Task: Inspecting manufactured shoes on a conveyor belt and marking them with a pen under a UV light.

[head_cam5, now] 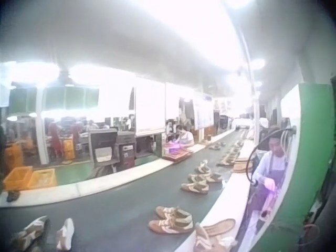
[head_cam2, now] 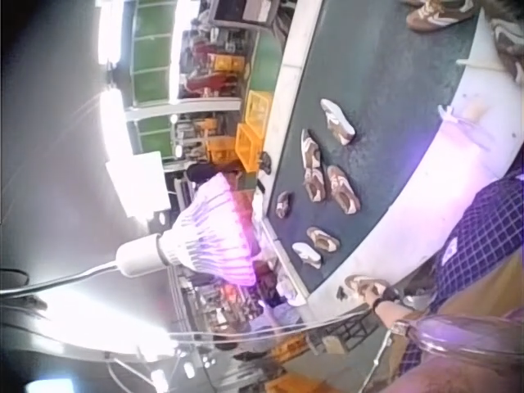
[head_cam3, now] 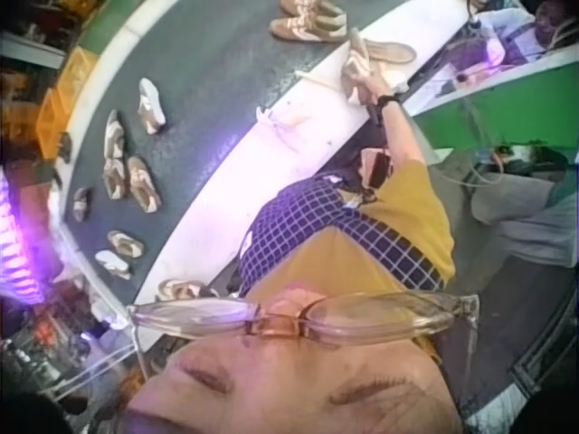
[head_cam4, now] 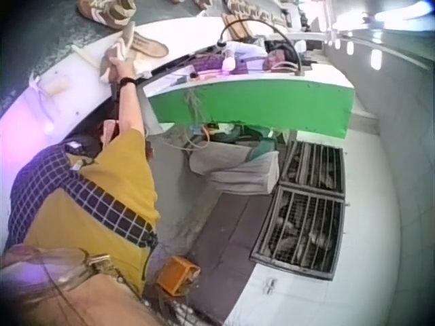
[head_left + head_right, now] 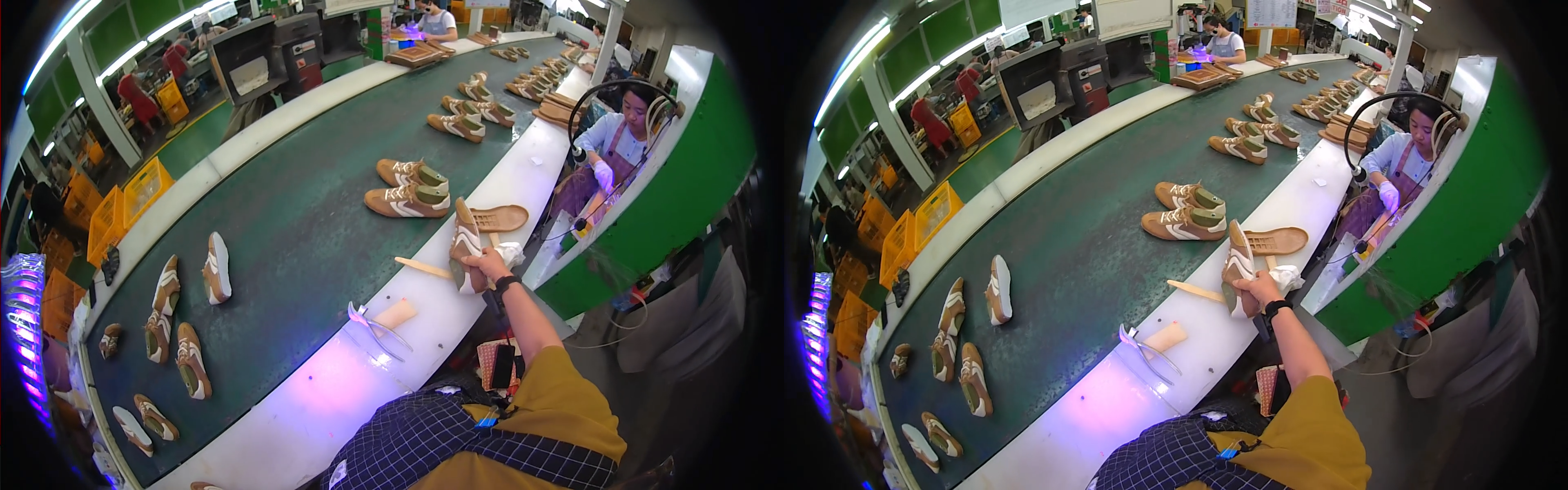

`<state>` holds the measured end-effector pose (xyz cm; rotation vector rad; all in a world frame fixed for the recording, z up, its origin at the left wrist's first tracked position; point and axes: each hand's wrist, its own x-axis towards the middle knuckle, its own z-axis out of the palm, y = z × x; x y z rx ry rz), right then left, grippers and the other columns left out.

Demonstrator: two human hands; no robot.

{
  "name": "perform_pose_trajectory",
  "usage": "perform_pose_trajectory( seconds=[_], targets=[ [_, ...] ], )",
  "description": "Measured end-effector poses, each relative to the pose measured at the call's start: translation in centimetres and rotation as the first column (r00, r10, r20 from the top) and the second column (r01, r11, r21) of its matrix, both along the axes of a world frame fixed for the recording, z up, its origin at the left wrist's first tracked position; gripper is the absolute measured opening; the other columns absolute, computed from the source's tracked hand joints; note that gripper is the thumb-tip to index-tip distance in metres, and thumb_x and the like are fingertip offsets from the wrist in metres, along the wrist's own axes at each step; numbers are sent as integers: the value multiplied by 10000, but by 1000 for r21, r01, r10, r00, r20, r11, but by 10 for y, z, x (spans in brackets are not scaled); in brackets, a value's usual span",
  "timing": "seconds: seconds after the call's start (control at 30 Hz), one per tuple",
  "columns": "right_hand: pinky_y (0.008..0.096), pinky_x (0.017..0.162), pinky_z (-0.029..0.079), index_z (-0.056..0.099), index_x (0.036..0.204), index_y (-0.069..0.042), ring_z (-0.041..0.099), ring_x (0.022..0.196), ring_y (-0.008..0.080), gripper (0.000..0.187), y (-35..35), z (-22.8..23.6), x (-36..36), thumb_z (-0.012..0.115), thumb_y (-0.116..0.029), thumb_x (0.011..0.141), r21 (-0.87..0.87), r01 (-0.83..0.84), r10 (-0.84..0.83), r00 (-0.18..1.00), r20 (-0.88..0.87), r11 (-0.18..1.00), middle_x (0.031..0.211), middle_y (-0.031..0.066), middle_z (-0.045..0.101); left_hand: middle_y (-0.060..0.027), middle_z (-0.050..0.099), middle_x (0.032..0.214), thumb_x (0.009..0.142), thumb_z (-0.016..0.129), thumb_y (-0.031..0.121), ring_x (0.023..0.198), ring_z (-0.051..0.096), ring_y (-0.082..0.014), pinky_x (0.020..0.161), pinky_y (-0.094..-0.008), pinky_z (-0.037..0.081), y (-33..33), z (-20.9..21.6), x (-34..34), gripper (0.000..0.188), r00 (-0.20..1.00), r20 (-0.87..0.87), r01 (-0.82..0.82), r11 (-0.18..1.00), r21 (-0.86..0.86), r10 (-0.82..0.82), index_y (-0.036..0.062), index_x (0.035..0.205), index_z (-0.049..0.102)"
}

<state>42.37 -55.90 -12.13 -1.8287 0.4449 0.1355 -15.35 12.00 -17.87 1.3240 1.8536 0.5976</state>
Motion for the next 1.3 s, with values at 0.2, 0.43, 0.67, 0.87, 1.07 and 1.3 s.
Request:
perform_pose_trajectory(
  seconds=[0.2, 0.43, 0.67, 0.87, 1.07, 1.3],
  targets=[
    [284, 647, 487, 590, 982, 59, 612, 723, 170, 384, 2, -5, 4, 732, -154, 696, 165, -47, 23, 990, 142, 985, 864, 106, 642, -107, 581, 1044, 729, 657, 199, 966, 562, -251, 832, -373, 466, -13, -1, -18, 453, 828, 560, 13, 1000, 20, -21, 46, 1135, 528],
    [333, 895, 473, 474, 1229, 35, 603, 988, 215, 529, 57, 12, -26, 642, -169, 770, 671, -342, 325, 933, 156, 658, 1114, 120, 602, -27, 591, 837, 741, 670, 112, 770, 595, -174, 745, -327, 499, -127, 59, 97, 310, 544, 829, 180, 983, 39, -133, 85, 1016, 530],
    [359, 970, 430, 376, 1307, 35, 556, 1080, 261, 712, 189, 42, -76, 675, -231, 718, 845, -459, 680, 714, 167, 275, 1206, 143, 536, -104, 499, 1185, 623, 665, -13, 1071, 523, -238, 912, -359, 445, -213, 108, 244, 681, 410, 876, 495, 868, 21, -255, 37, 1253, 413],
    [373, 1005, 400, 329, 1341, 21, 536, 1109, 260, 797, 254, 94, -92, 699, -236, 683, 899, -417, 719, 584, 377, -132, 1226, 153, 517, -101, 476, 1191, 608, 778, 141, 1087, 516, -242, 944, -366, 425, -230, 183, 295, 808, 173, 794, 518, 740, 430, -582, 54, 1275, 331],
    [387, 963, 446, 419, 1286, 8, 573, 1064, 242, 719, 273, 95, -102, 709, -353, 736, 915, -369, 737, 571, 361, -162, 1187, 155, 558, -135, 447, 1289, 773, 687, 457, 1184, 472, -257, 992, -420, 413, -240, 178, 316, 808, -91, 963, 736, 634, 237, -254, 34, 1345, 303],
    [370, 945, 454, 454, 1255, -17, 584, 1034, 231, 494, 256, 79, -110, 531, -340, 890, 971, -233, 717, 686, 124, 55, 1174, 144, 576, -130, 484, 1289, 942, 447, 393, 1179, 480, -270, 1038, -425, 358, -254, 129, 326, 533, -86, 977, 835, 549, -37, 197, 52, 1341, 356]
  ],
)
